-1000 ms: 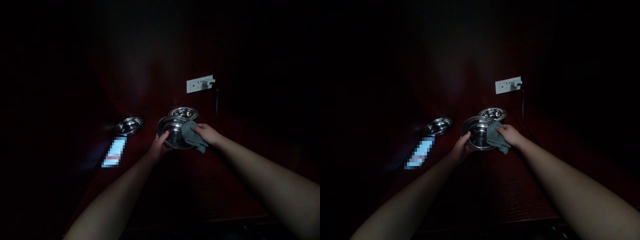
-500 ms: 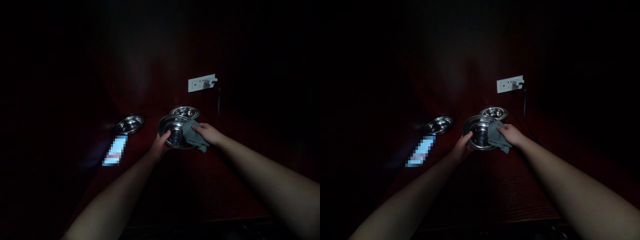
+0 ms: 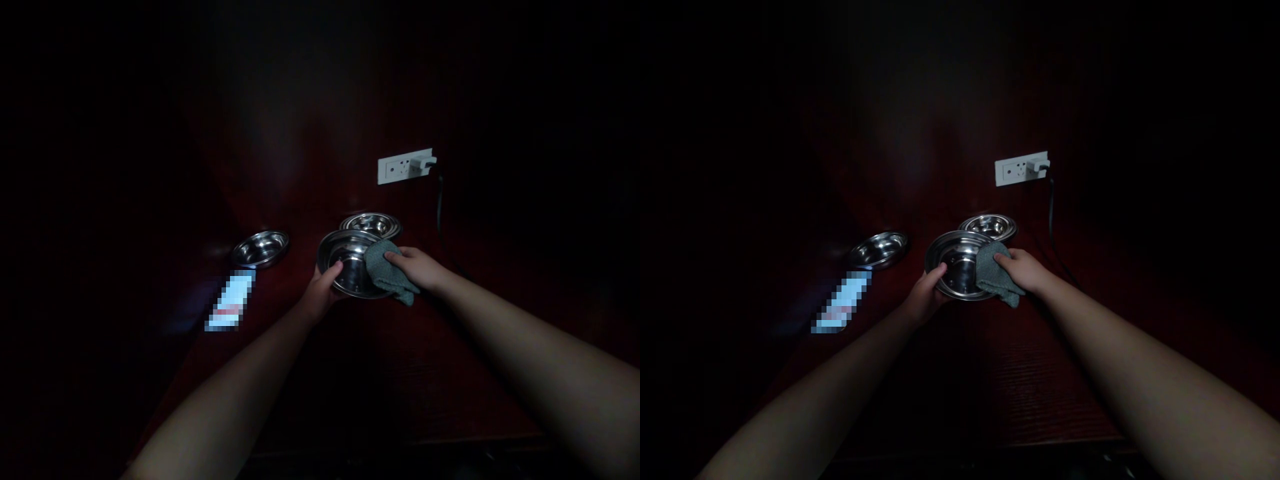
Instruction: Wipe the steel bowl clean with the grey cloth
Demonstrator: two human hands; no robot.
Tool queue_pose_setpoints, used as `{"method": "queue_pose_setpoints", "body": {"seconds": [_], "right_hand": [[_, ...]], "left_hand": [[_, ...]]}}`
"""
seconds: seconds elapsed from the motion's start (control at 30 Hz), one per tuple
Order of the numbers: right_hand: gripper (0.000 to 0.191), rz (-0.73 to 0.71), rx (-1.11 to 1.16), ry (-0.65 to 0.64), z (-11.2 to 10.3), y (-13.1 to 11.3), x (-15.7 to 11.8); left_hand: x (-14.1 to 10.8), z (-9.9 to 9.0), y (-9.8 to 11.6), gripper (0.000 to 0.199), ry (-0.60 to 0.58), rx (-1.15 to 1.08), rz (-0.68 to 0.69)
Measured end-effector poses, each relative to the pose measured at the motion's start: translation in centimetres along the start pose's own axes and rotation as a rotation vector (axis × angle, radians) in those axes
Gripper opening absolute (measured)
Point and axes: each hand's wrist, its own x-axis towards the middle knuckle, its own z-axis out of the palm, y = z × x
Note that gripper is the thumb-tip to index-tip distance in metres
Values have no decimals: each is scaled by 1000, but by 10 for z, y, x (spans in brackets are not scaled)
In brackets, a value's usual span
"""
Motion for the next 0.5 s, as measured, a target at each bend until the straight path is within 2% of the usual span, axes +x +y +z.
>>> {"method": "queue_pose_setpoints", "body": {"seconds": [0.5], "right_hand": [[22, -17, -49, 3, 0, -1, -2]], "left_hand": [[-1, 1, 0, 60, 4, -34, 24]]}}
